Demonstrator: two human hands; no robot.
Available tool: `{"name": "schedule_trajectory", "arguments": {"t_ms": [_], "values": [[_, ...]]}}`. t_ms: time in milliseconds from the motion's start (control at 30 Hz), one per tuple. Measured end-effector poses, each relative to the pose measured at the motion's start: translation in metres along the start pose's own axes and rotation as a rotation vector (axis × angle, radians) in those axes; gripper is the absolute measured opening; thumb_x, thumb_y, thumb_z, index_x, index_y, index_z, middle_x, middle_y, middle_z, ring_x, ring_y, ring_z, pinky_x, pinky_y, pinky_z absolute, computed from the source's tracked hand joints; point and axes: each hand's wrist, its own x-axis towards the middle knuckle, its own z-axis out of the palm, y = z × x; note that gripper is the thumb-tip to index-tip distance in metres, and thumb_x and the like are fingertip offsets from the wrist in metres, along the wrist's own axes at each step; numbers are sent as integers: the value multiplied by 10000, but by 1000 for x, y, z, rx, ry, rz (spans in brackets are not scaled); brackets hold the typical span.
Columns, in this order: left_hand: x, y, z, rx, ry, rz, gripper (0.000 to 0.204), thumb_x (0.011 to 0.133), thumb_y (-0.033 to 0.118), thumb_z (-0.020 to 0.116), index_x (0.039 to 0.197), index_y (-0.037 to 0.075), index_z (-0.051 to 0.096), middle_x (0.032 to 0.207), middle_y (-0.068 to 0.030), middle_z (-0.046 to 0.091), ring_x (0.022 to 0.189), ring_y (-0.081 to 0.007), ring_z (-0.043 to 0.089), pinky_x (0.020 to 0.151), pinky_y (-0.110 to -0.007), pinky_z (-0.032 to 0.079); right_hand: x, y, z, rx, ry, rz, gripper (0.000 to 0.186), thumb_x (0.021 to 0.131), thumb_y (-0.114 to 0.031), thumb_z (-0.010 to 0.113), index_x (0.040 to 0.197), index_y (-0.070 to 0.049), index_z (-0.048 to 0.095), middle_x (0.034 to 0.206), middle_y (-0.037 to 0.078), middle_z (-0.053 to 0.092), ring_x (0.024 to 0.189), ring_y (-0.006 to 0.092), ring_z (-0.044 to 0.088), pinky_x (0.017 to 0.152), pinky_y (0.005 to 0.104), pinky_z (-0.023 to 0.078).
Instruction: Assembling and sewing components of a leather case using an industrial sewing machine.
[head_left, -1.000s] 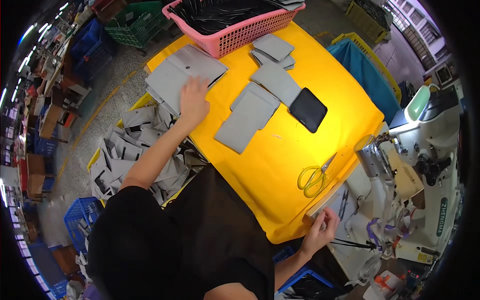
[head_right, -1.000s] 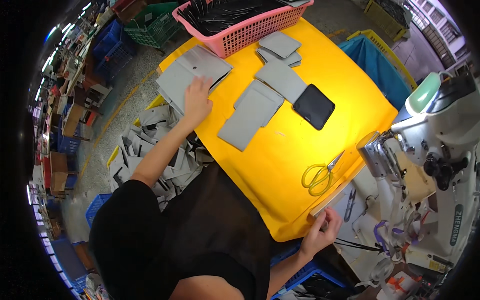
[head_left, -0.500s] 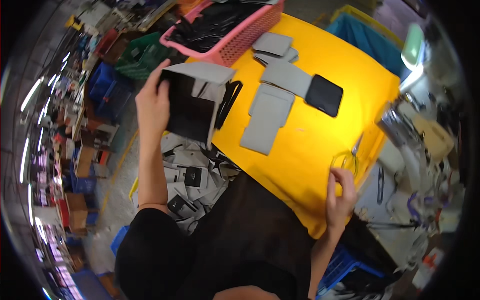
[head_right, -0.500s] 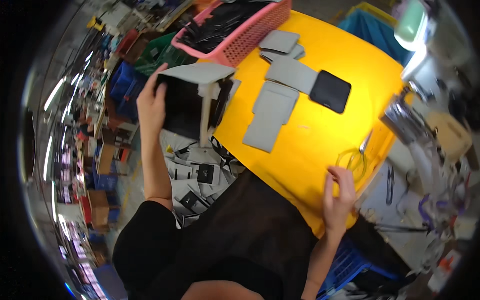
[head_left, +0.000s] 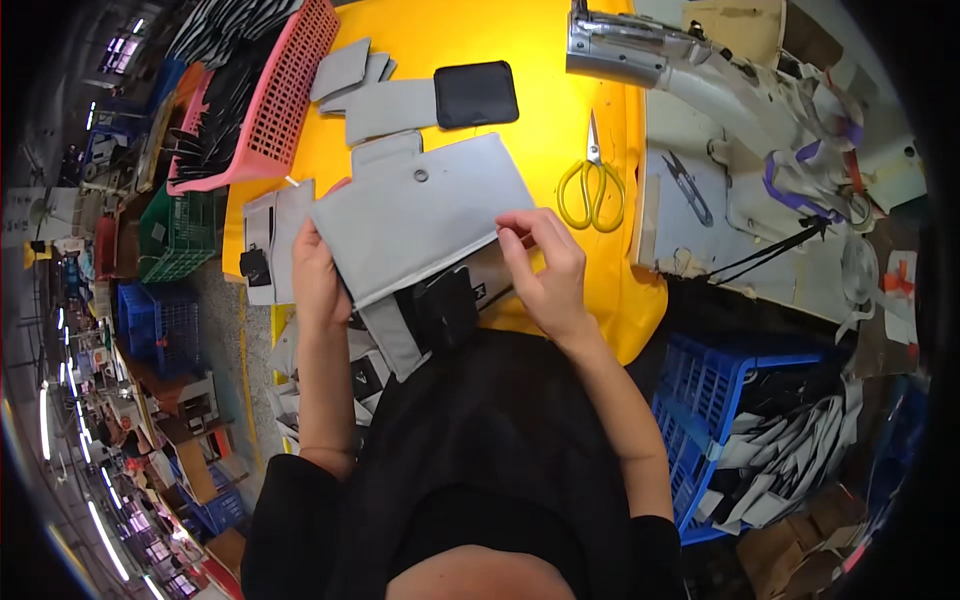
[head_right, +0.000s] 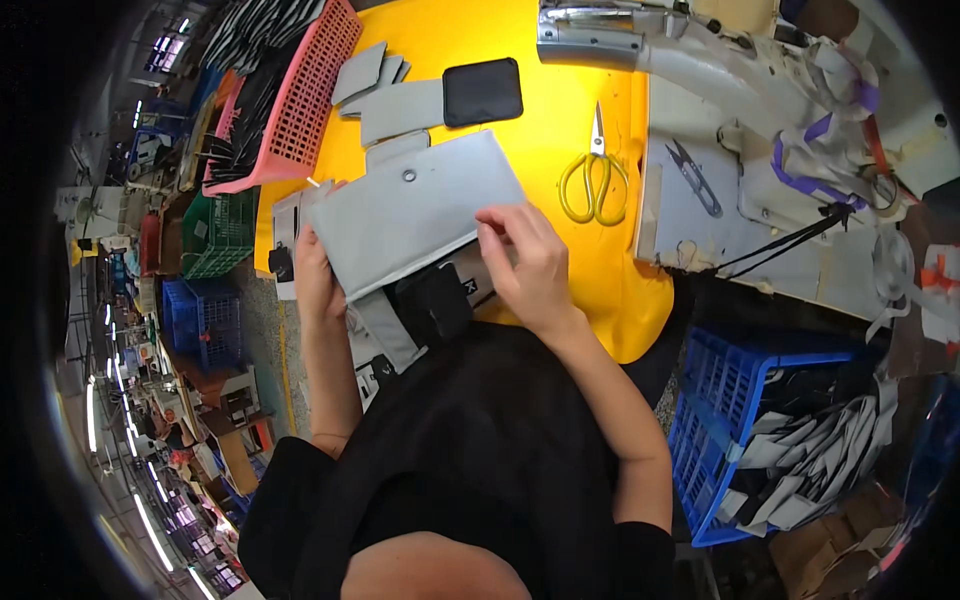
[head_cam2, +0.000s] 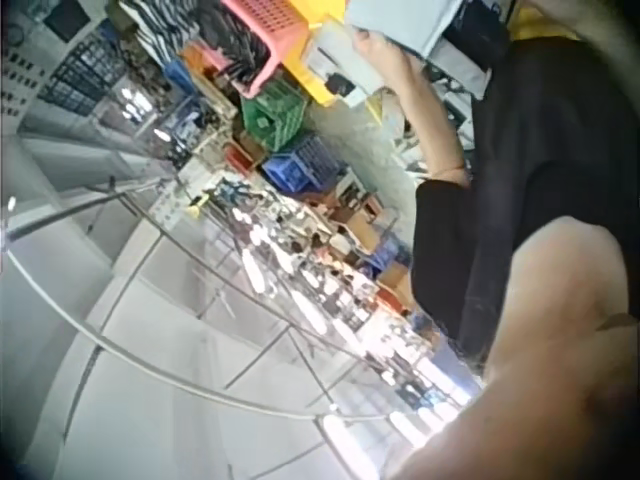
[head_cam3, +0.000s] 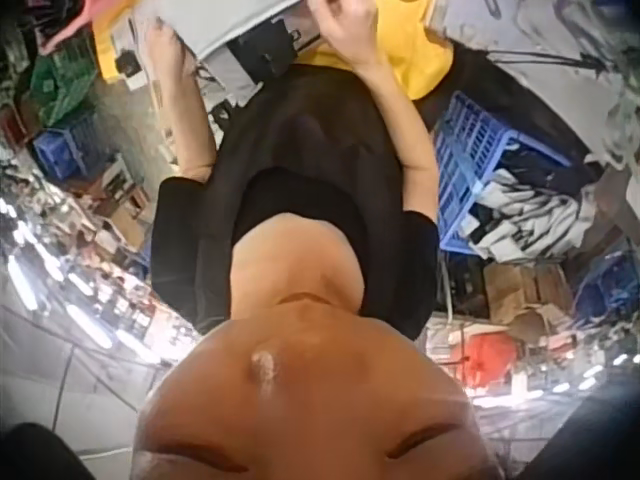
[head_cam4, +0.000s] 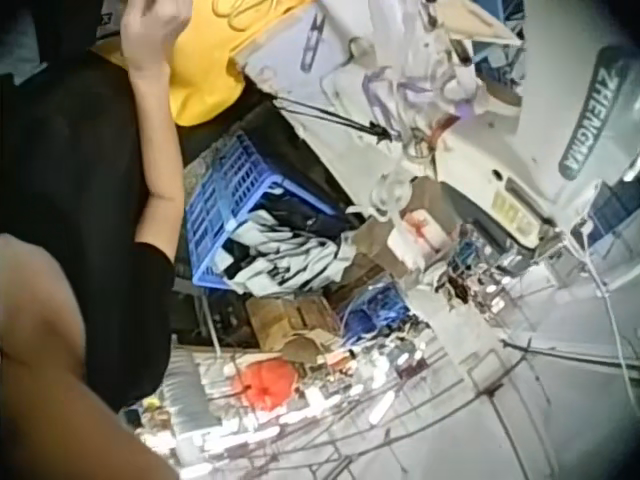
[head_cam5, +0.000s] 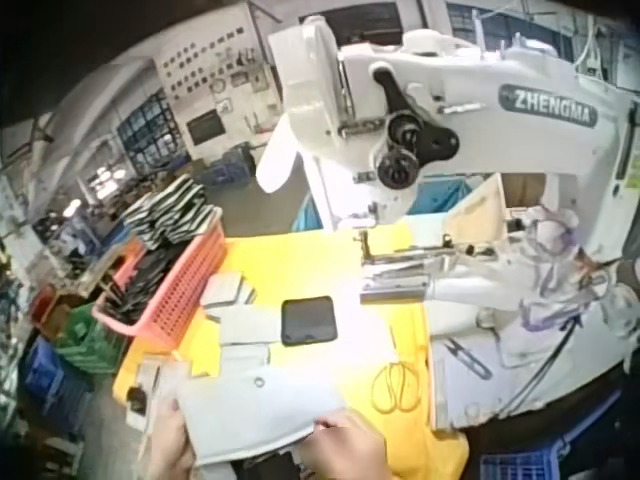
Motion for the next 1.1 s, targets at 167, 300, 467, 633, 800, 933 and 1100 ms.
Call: {"name": "schedule_trajectory", "arguments": {"t_ms": [167,300,467,633,800,933,1100], "values": [[10,-17,5,-16,-50,-136,360,965,52,531,1317,-16,574,1196,-127,659,1003,-159,634,870,-252,511,-11,-32,1,-425,-251,-837,166,834,-93,630,996,-62,655,985,66,668,870,243,624,795,326,502],[14,-22,6,-103,-86,-123,331,969,47,527,1288,-17,587,1168,-121,666,959,-152,640,845,-243,514,-10,-35,18,-633,-439,-1072,87,852,-112,627,934,-86,627,1010,40,648,902,204,589,843,330,483],[19,-36,-6,-90,-84,-149,285,967,33,515,1232,-12,609,1119,-118,674,939,-141,636,819,-229,512,6,-27,25,-929,-688,-1084,52,868,-115,624,912,-96,603,1021,37,629,923,189,568,888,349,473],[22,-47,6,-157,-82,-140,259,959,29,510,1192,-10,616,1078,-119,679,911,-144,637,793,-230,515,26,-5,30,-752,-596,-1121,41,874,-130,629,870,-96,606,952,37,597,883,190,554,911,351,466],[27,-56,7,-149,-55,-189,270,948,22,504,1192,-16,613,1067,-122,680,911,-142,636,777,-232,517,26,-5,19,-604,-140,-1035,50,828,-144,595,806,-100,604,903,42,569,858,204,503,907,310,434],[30,-62,7,-134,-29,-226,279,945,20,497,1196,-27,608,1067,-126,679,920,-149,634,774,-235,516,13,6,20,-686,-496,-1052,61,833,-167,596,808,-114,613,873,36,552,836,205,493,896,300,426],[31,-68,19,-108,-1,-339,280,944,21,489,1191,-31,611,1063,-127,676,925,-158,631,772,-239,515,13,16,30,-830,-809,-1059,92,852,-173,643,800,-107,604,884,36,537,849,196,509,893,300,425]]}}
